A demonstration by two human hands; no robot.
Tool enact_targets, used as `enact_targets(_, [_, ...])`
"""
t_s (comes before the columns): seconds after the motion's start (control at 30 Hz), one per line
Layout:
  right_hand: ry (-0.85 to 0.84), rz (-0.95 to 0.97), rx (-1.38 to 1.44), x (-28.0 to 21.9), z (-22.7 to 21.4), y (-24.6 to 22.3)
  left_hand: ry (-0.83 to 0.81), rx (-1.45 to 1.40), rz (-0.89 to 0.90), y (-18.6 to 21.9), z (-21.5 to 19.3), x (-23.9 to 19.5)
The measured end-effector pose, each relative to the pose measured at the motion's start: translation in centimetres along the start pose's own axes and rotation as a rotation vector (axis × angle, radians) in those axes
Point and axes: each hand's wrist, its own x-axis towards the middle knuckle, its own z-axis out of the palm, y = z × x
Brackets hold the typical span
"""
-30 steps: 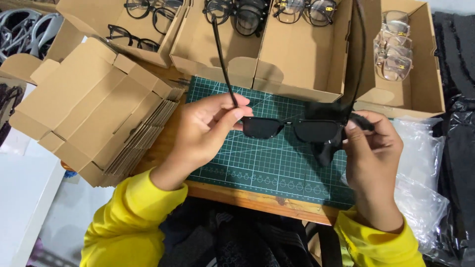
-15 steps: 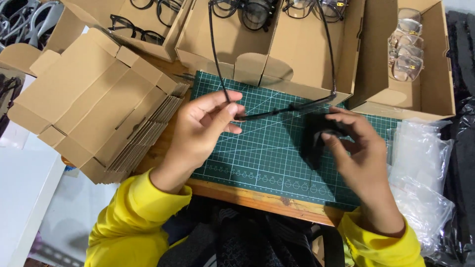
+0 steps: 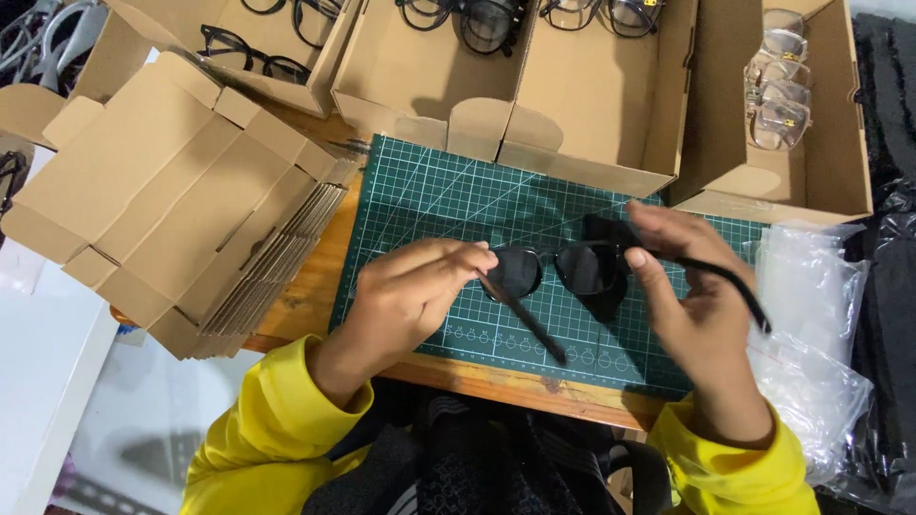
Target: The person cleans a pair of sunglasses with a black cloth, places them inside a clear plastic bag, wraps them in bubble wrap, and secures them inside a small cardboard shipping box before placing the box into a black mailing envelope.
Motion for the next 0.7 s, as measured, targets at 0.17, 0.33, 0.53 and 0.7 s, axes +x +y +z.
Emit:
enact_targets(0.17, [0.073,-0.255,-0.260,0.1,0.2,0.2,-0.024,0.007,0.120,0.3,-0.3,0.6])
enact_targets(0.33, [0.082,-0.159,-0.085,-0.4,0.3,0.6,0.050,-0.042,0.051,0.1,-0.3,0.7])
enact_targets(0.53, [0.099,0.064,0.286,-0.8,0.2,2.0,-0.004,-0.529,-0.490,2.0,-1.9,3.3])
enact_targets(0.7, [-0.003,0.156,0.512,-0.8,-0.4,4.2,-0.076,-1.027,-0.775,-1.2,-0.7,2.4])
